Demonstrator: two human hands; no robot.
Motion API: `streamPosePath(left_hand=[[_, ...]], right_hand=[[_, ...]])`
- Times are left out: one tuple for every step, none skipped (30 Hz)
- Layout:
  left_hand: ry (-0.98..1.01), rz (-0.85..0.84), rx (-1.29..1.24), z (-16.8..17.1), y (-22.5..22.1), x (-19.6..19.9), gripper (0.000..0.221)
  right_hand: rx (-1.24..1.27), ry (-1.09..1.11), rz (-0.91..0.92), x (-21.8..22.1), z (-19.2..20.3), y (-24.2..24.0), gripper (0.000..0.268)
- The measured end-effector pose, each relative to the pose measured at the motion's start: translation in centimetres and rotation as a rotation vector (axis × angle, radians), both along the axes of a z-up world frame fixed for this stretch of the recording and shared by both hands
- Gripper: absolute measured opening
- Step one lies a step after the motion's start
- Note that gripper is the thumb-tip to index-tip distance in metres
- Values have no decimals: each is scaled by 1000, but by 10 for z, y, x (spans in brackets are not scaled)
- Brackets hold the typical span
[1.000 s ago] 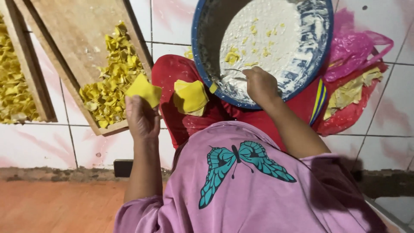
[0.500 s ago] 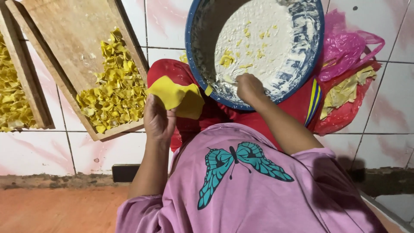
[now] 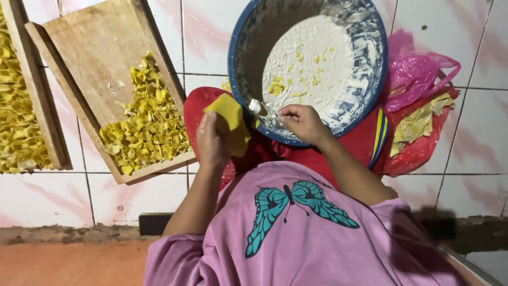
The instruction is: Filling small yellow dough wrappers with a white paste using a fork and folding them into snacks.
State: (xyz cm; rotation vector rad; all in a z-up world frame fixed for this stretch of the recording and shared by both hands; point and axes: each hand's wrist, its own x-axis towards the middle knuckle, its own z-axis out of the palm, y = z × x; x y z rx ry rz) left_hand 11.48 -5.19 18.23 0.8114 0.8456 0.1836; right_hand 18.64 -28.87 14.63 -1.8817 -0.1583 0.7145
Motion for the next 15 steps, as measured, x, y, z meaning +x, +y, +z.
streamPosePath(left_hand=[[49, -38, 53, 5, -5, 4, 27], [44, -39, 55, 20, -15, 10, 27], [40, 27, -119, 35, -24, 17, 24], [40, 92, -296, 49, -34, 23, 22], [39, 89, -295, 21, -34, 19, 22], [34, 59, -360, -6, -33, 15, 23], [29, 28, -424, -34, -33, 11, 39], [30, 26, -423, -29, -35, 14, 39], [34, 41, -442, -23, -36, 16, 42], [39, 57, -461, -17, -38, 19, 45], [39, 57, -460, -17, -35, 18, 45], [61, 112, -492, -17, -32, 17, 40], [82, 167, -524, -17, -28, 17, 35], [81, 166, -524, -14, -25, 18, 35], [79, 214, -544, -10, -22, 18, 34]], right_hand=[[74, -4, -103, -5, 2, 2, 19], [77, -10, -104, -8, 11, 8, 19], [105, -156, -118, -10, 20, 14, 19], [130, -298, -132, -14, 29, 19, 19], [130, -299, -134, -16, 32, 25, 19], [142, -418, -150, -18, 35, 30, 21], [153, -536, -165, -20, 39, 35, 22], [153, -536, -167, -22, 35, 36, 22], [159, -588, -169, -25, 31, 38, 23], [164, -639, -169, -28, 26, 39, 24], [164, -639, -169, -29, 27, 37, 24], [182, -637, -176, -29, 27, 36, 23], [200, -635, -184, -30, 27, 34, 21], [200, -636, -184, -30, 26, 32, 21], [197, -634, -177, -30, 24, 30, 21]])
